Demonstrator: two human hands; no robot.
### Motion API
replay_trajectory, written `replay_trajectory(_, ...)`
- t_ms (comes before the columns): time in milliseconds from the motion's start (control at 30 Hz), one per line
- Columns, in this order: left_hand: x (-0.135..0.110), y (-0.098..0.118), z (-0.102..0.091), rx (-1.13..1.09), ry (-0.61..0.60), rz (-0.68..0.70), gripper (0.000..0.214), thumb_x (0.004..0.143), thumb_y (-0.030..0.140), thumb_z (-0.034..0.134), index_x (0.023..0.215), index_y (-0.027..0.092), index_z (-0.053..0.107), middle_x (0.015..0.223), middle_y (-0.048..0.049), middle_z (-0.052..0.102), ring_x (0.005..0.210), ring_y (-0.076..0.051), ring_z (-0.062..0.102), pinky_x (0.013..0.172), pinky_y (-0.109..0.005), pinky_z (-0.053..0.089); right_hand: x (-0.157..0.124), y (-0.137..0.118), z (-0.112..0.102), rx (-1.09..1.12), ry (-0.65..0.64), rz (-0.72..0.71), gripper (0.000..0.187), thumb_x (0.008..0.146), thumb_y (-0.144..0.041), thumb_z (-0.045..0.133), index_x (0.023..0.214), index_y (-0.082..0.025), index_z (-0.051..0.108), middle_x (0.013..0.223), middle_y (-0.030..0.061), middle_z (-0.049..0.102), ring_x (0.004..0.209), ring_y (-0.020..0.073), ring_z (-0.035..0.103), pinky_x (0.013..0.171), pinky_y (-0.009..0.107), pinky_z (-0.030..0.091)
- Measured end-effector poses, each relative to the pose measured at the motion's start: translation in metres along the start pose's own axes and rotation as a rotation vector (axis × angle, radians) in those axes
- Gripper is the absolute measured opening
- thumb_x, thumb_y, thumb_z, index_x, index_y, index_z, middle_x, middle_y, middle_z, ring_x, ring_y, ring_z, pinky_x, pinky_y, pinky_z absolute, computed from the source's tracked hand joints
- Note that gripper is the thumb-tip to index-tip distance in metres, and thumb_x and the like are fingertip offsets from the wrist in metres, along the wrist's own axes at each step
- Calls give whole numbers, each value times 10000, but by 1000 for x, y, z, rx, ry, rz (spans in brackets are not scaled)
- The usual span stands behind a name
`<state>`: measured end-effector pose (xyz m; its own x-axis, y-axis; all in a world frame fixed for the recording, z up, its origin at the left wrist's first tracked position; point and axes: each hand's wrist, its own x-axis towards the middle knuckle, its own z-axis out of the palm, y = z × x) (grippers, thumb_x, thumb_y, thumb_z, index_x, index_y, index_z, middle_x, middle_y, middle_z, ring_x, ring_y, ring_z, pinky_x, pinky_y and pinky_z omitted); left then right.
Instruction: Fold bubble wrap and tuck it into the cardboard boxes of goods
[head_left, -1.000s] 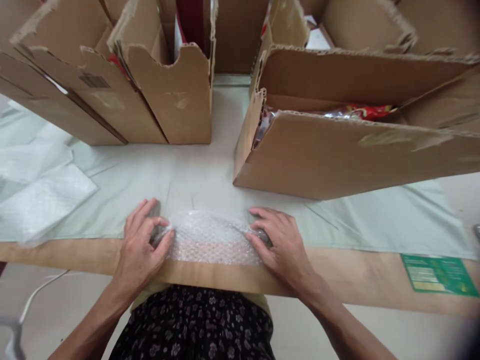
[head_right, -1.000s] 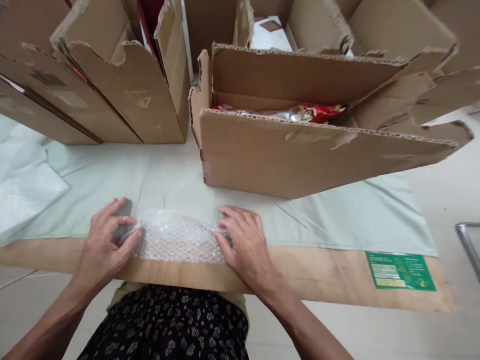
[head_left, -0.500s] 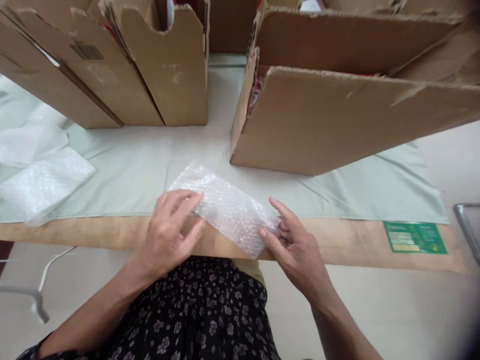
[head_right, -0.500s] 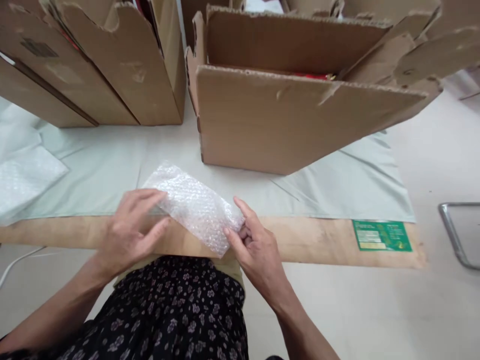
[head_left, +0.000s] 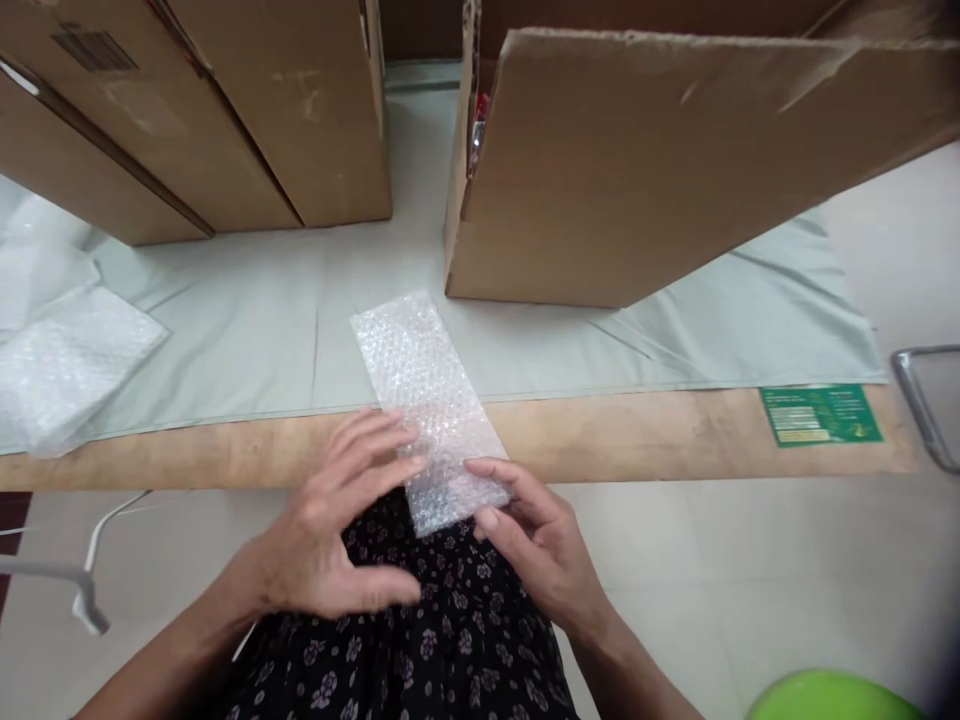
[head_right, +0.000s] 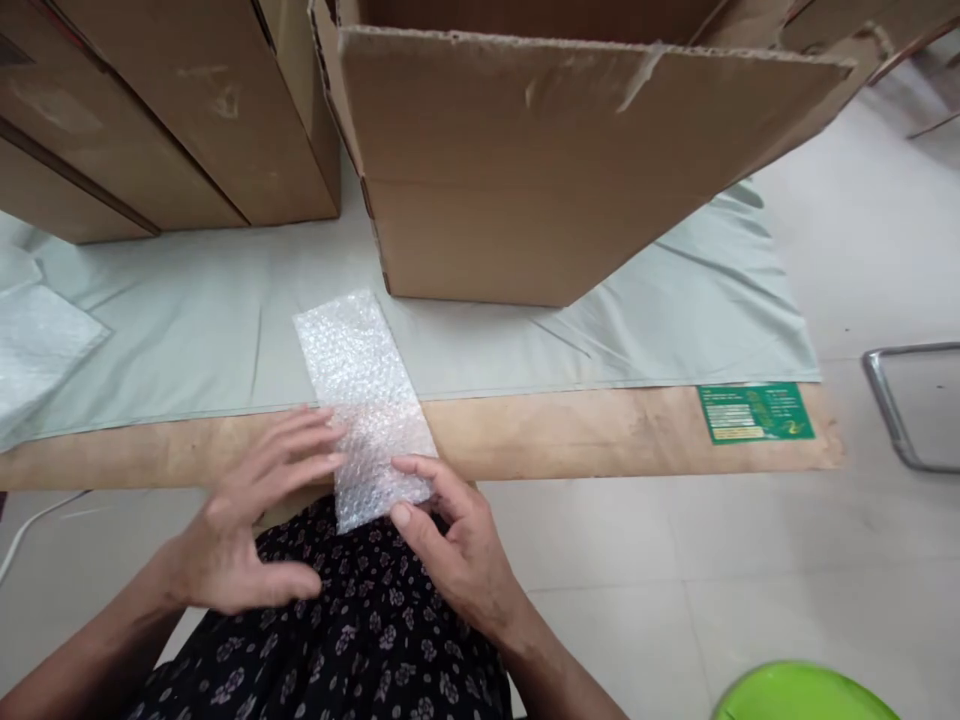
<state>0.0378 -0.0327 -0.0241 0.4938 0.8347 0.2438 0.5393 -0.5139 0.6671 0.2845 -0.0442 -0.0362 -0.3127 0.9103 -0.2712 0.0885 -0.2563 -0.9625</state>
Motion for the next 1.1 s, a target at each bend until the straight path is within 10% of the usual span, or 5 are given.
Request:
replay_trajectory(267,1,2,32,203,434,-296,263,944,92,640,1186,185,686,959,-47,765,892,-202,681,832,-386,556,13,-11,-3,-138,45,-384,690,1040,-241,592,1651,-334,287,1349,104,704,1058,200,747,785,337,656)
replay_trajectory(567,11,-15,25,381,440,-310,478,976,236,671,1434,187,541,942,-41,723,905,-222,655,891,-411,536,61,-1,-3,-1201,94,-813,270,986,-96,580,1190,-200,722,1339,97,732,1336,304,611,976,451,528)
replay_trajectory(700,0,-5,20,352,440,-169,525,940,354,739,1413,220,555,1273,-125,690,1195,-296,643,1030,-487,531,64,-6,-4,-1170,64,-839,284,981,-63,556,1133,-221,737,1181,56,789,1191,249,671,974,418,484)
replay_trajectory(867,-4,1,22,291,355,-135,193,967,134,663,1152,185,684,943,-39,784,928,-219,690,878,-412,517,66,-20,-4,-1013,-20,-787,198,1028,-141,554,1098,-203,728,972,39,792,894,194,690,880,373,501)
replay_trajectory(1100,11,-15,21,346,376,-285,148,989,183,598,1052,165,731,876,-50,775,814,-216,644,797,-408,486,64,-17,-7,-1033,126,-904,214,996,-182,642,1192,-235,708,1164,67,761,1125,245,673,950,406,482)
